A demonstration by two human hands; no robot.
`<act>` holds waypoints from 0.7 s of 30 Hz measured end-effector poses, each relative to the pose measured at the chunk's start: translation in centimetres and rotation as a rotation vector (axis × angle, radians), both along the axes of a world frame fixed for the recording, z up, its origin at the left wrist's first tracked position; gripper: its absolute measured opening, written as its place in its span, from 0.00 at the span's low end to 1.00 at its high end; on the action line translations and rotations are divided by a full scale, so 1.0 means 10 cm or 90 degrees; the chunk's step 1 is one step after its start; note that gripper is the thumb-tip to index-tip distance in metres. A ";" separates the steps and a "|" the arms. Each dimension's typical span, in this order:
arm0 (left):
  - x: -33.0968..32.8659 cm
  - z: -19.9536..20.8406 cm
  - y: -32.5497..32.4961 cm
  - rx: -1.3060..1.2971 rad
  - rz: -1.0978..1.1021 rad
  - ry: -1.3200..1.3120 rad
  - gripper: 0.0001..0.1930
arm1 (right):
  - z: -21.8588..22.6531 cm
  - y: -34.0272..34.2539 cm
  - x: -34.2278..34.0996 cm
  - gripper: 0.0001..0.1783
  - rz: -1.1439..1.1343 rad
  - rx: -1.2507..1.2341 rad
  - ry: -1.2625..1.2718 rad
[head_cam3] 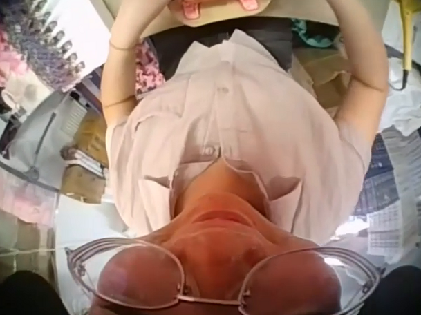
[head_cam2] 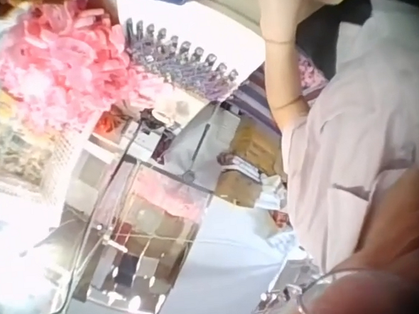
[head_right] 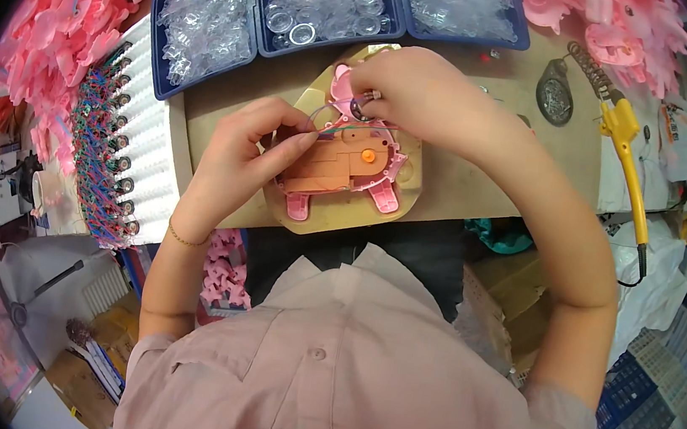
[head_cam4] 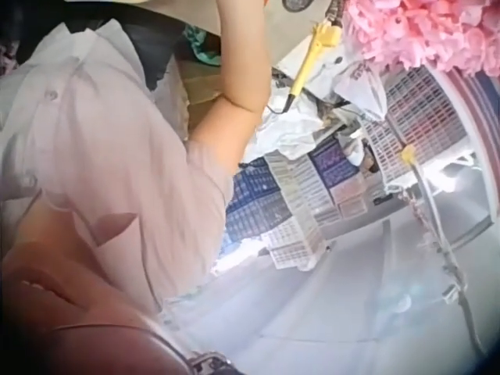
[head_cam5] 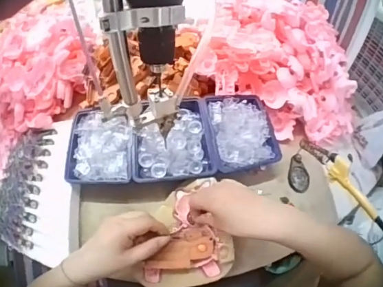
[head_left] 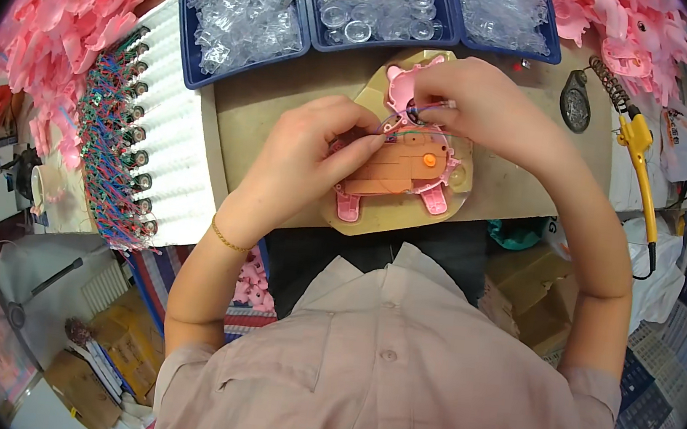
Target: Assembling and gluing electronic and plastic components of toy animals at a factory workbench.
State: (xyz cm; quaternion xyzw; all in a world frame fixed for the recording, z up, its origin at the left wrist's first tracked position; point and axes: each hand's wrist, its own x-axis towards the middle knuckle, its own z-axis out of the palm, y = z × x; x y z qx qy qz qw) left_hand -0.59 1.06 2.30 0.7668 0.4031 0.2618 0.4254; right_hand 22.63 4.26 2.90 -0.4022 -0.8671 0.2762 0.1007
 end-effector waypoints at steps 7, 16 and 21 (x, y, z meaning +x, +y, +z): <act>-0.04 -0.05 0.02 -0.263 0.076 -0.058 0.10 | 0.31 -0.91 -0.26 0.10 0.020 0.273 0.159; 0.13 -0.10 -0.51 0.386 0.109 0.160 0.11 | -0.13 -0.88 0.03 0.16 -0.049 0.306 0.188; 0.11 -0.30 -0.84 0.387 0.139 0.181 0.21 | -0.04 -0.88 0.20 0.17 -0.340 0.030 0.226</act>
